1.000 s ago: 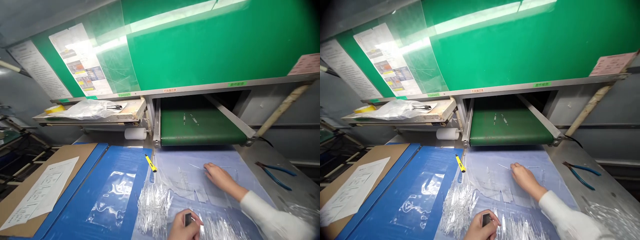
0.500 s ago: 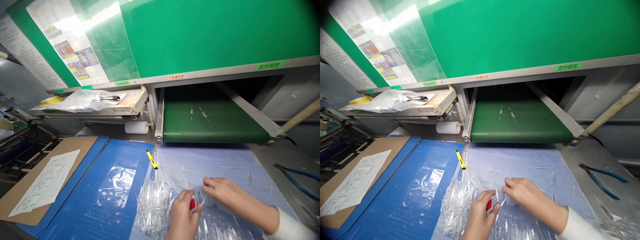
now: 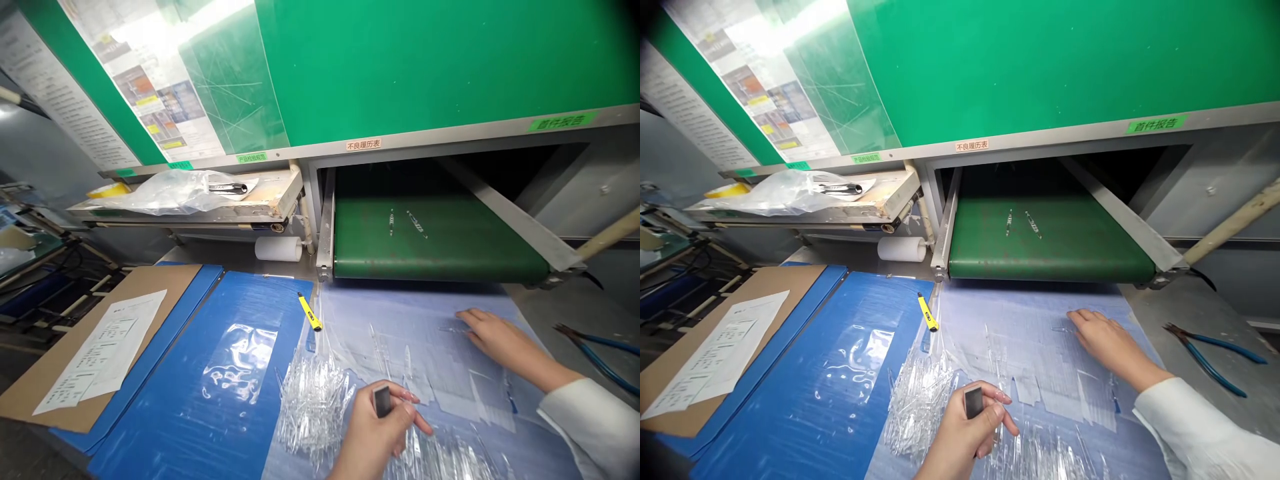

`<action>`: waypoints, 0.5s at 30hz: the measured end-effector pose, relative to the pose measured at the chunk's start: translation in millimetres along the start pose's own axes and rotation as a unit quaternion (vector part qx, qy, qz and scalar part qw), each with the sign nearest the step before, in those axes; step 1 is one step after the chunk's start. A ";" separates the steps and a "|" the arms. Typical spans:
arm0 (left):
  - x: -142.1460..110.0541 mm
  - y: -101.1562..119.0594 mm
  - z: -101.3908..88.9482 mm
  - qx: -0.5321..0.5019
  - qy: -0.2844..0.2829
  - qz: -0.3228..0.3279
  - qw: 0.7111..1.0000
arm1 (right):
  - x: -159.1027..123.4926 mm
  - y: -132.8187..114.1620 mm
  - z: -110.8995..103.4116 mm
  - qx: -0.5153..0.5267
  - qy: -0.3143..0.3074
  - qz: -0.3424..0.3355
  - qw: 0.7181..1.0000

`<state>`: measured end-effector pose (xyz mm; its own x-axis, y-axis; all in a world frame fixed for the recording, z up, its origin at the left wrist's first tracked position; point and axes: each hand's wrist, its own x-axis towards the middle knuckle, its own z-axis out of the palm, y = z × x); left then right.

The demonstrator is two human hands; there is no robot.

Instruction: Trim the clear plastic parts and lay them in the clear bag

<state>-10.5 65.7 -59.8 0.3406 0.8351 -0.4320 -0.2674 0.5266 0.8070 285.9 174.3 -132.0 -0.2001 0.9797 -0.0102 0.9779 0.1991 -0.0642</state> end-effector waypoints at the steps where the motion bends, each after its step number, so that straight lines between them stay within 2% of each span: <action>1: -0.7 1.0 1.1 -0.005 0.000 0.002 1.000 | 0.1 2.1 5.6 -0.003 -0.008 -0.006 1.000; 4: -1.3 0.7 2.4 -0.011 0.003 0.000 1.000 | -1.6 0.7 12.7 -0.002 -0.028 -0.018 0.999; 8: 1.6 -3.0 0.5 0.007 0.008 0.002 1.000 | -1.1 -2.9 10.5 0.026 -0.045 -0.032 0.998; 12: 11.1 -3.8 1.5 0.095 0.036 -0.006 0.995 | -1.8 -9.2 -4.0 0.077 -0.034 -0.032 0.996; 15: 19.8 -1.4 5.9 0.141 0.045 0.000 0.989 | -8.2 -13.3 -23.4 0.130 -0.003 0.018 0.991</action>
<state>1.9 80.6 -67.0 0.2557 0.8523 -0.4563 -0.0015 0.4723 0.8814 276.0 164.2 -107.7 -0.1672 0.9856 -0.0238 0.9356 0.1510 -0.3193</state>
